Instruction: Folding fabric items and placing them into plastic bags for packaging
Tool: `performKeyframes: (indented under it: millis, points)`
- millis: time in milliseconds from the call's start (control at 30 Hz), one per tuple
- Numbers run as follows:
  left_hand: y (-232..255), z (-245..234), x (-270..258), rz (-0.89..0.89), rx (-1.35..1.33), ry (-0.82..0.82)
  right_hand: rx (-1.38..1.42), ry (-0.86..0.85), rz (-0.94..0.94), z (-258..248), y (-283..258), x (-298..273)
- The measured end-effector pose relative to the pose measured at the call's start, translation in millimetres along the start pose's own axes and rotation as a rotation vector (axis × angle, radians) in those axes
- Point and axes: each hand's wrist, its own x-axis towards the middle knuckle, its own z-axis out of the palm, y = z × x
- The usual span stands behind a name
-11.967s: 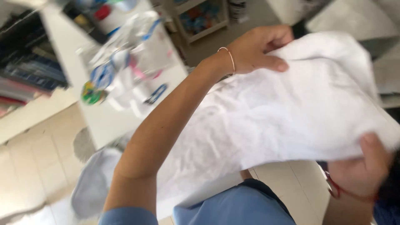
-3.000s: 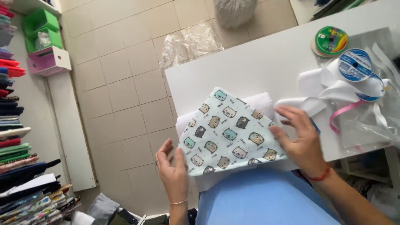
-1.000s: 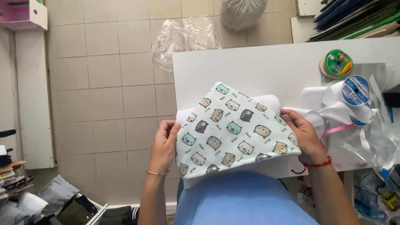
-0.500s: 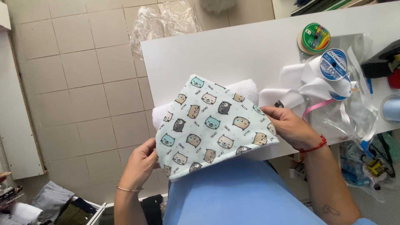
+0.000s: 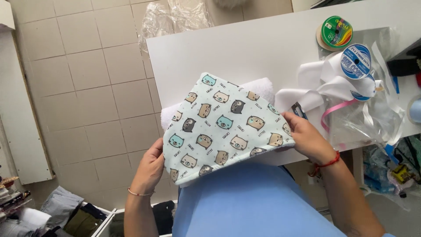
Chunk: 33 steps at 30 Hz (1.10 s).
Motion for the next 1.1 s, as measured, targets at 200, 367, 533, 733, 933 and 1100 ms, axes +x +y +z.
performKeyframes:
  millis: [200, 367, 533, 733, 933, 1100]
  points:
    - [-3, 3, 0, 0.200, -0.033, -0.082, -0.393, 0.179, 0.051, 19, -16, -11]
    - [-15, -9, 11, 0.163, 0.078, -0.081, -0.049, 0.145, -0.320, 5, 13, -9]
    - [-10, -4, 12, 0.140, 0.358, -0.002, -0.034, 0.329, -0.374, 1, 33, 8]
    - [6, 4, -28, 0.379, 0.448, 0.378, -0.159, 0.438, -0.661, 13, 3, -23]
    - [-9, 24, -42, 1.037, 0.581, 0.243, -0.509, 0.246, -0.896, 12, -3, -33]
    - [-13, 43, -42, 0.958, 0.613, 0.308, 0.082, 0.213, -0.304, 23, -16, -27]
